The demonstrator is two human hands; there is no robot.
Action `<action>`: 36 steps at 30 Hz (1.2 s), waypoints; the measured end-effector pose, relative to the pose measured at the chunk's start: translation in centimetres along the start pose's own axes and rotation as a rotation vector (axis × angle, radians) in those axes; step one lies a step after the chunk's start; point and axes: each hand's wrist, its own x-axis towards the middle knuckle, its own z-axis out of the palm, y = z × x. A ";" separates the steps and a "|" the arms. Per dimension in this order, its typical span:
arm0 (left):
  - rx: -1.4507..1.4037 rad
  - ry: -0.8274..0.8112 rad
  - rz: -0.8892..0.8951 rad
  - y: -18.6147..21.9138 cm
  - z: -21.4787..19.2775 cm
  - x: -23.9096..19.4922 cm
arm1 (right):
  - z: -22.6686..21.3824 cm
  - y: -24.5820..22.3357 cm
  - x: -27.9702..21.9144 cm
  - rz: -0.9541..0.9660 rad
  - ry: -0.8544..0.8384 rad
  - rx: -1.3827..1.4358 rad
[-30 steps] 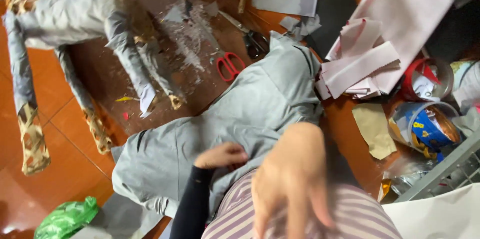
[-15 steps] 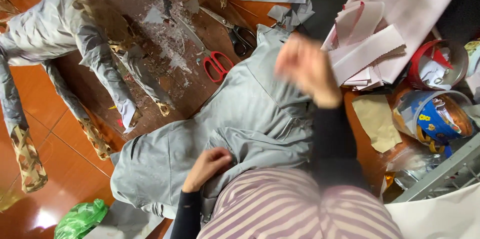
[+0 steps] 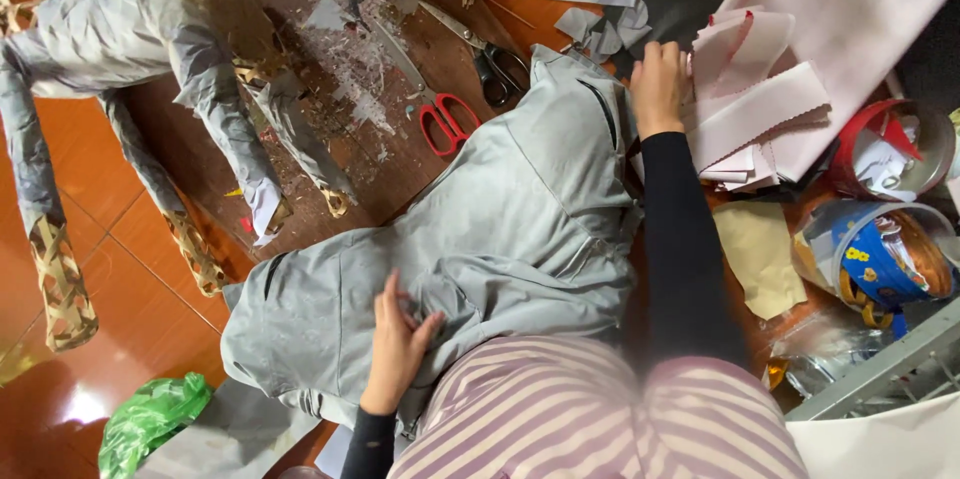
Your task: Cutting, folding, and preparing paper materials to assemble decorative objects.
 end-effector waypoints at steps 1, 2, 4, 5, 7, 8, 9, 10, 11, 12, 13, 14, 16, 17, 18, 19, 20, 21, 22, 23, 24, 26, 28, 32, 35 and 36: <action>0.043 0.112 0.005 0.9 -0.3 0.5 | 1.0 0.8 -0.3 -0.028 -0.025 -0.095; 0.040 0.118 0.006 0.6 -0.1 1.0 | 1.3 0.9 -0.2 -0.034 -0.021 -0.093; 0.309 0.198 0.213 -0.1 0.4 1.8 | 1.6 1.2 -0.1 0.033 0.004 -0.155; 0.303 0.203 0.212 -1.0 0.9 2.0 | 1.4 1.4 -0.1 0.026 0.006 -0.156; 0.290 0.118 0.148 -2.7 1.7 2.5 | 1.1 1.8 0.1 0.076 0.083 0.008; 0.286 0.126 0.148 -1.9 1.3 2.4 | 0.9 2.2 0.4 0.068 0.086 0.010; 0.300 0.209 0.295 -1.1 1.0 2.3 | 0.7 2.6 0.6 0.100 0.126 0.062; 0.314 0.291 0.437 -0.4 0.7 1.9 | 0.4 3.0 0.6 0.132 0.161 0.113; 0.309 0.297 0.434 1.5 -0.5 1.3 | -0.1 3.1 0.7 0.124 0.160 0.114; 0.203 0.180 0.648 3.4 -1.7 0.6 | -0.5 3.1 0.7 0.171 0.174 0.198; 0.093 0.058 0.859 5.3 -3.0 -0.1 | -1.0 3.1 0.8 0.218 0.188 0.282; 0.090 0.069 0.857 4.4 -2.7 -0.4 | -1.6 3.2 1.0 0.207 0.187 0.286; -0.133 -0.673 0.353 2.5 -2.1 -1.0 | -2.9 3.3 1.5 0.236 0.176 0.305; -0.138 -0.663 0.354 1.5 -1.3 -1.0 | -2.9 3.7 1.4 0.226 0.175 0.308; -0.030 -0.600 0.268 0.7 -0.6 -0.9 | -2.9 4.0 1.3 0.261 0.156 0.387; 0.076 -0.535 0.181 -0.2 0.1 -0.7 | -2.9 4.4 1.3 0.296 0.136 0.465; 0.070 -0.530 0.182 -1.3 1.1 -0.6 | -2.8 4.6 1.3 0.288 0.134 0.465; 0.122 -0.438 0.316 -2.3 2.2 -0.4 | -2.6 4.9 1.3 0.297 0.147 0.469; 0.173 -0.343 0.451 -3.3 3.2 -0.1 | -2.6 5.2 1.4 0.305 0.161 0.471; 0.167 -0.337 0.453 -3.8 4.0 0.1 | -3.1 4.9 1.7 0.297 0.161 0.470; 0.271 -0.275 0.521 -4.3 4.7 0.2 | -3.6 4.5 2.0 0.292 0.222 0.539; 0.371 -0.202 0.588 -4.4 5.6 0.4 | -4.9 3.3 2.6 0.277 0.282 0.610; 0.570 -0.108 0.497 -3.8 6.1 0.3 | -6.6 1.6 3.3 0.373 0.270 0.923; 0.763 -0.112 0.510 -3.5 5.1 -0.2 | -7.5 0.4 3.5 0.395 0.211 0.880; 0.604 -0.172 0.541 -3.1 2.8 -0.6 | -5.9 1.8 2.4 0.286 -0.017 0.653; 0.477 -0.164 0.485 -2.4 1.6 -0.8 | -4.5 2.8 1.4 0.257 -0.070 0.475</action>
